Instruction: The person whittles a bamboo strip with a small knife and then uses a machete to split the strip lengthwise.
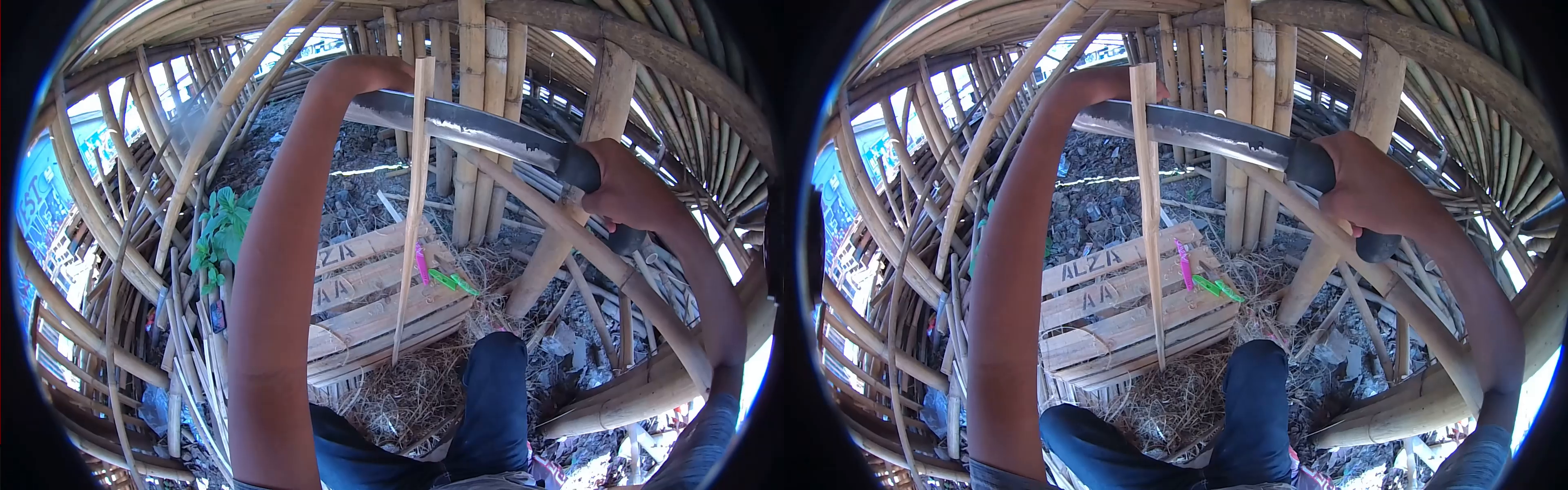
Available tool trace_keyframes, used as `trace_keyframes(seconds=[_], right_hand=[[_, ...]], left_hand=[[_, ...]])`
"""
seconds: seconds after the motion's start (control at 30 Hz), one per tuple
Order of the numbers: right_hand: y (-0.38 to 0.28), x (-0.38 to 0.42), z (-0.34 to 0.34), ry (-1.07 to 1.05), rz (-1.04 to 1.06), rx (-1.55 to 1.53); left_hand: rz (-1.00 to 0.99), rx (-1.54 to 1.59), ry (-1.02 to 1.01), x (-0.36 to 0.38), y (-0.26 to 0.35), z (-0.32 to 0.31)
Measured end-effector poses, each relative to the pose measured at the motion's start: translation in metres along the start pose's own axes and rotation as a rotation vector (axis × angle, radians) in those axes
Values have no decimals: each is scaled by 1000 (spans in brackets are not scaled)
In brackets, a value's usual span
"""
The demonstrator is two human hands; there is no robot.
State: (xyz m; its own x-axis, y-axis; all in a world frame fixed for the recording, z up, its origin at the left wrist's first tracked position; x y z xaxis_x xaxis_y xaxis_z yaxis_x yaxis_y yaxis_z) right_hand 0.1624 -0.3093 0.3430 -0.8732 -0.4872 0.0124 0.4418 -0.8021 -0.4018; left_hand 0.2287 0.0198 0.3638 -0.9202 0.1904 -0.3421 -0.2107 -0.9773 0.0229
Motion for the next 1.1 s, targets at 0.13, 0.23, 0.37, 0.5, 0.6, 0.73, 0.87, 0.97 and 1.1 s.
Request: trace_keyframes(seconds=[0.13,0.23,0.37,0.5,0.6,0.73,0.87,0.97,1.1], right_hand=[[4,-5,9,15,1,-58],[10,-12,9,-71,84,-75],[33,-31,-21,-513,-42,-575],[24,-29,-40,-297,-85,-488],[22,-21,-38,-87,-109,-476],[23,-20,-36,-78,-90,-374],[19,-5,-29,296,178,-17],[-1,16,-19,581,281,183],[10,6,-36,544,228,87]], left_hand=[[15,40,-26,-5,3,1],[-7,18,-69,-1,11,6],[-30,15,-75,10,21,21],[188,-211,-68,46,55,41],[204,-243,2,47,58,45],[93,-206,79,26,40,34],[-96,-97,124,22,42,36],[-21,82,229,30,44,35],[9,-130,189,26,49,39]])
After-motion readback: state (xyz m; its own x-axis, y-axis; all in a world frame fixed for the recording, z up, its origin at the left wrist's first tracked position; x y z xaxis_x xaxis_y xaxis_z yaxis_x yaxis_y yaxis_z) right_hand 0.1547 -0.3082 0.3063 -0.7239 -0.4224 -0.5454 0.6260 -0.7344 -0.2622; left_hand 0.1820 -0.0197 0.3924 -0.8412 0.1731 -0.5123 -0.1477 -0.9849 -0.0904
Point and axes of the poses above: each hand's wrist, its own x-axis away from the middle knuckle, its own z-axis out of the back of the hand, y = z × x, the point moved 4 cm from there along -x, towards the middle knuckle, and after that the axes turned 9 degrees about -z, right-handed, at the moved point
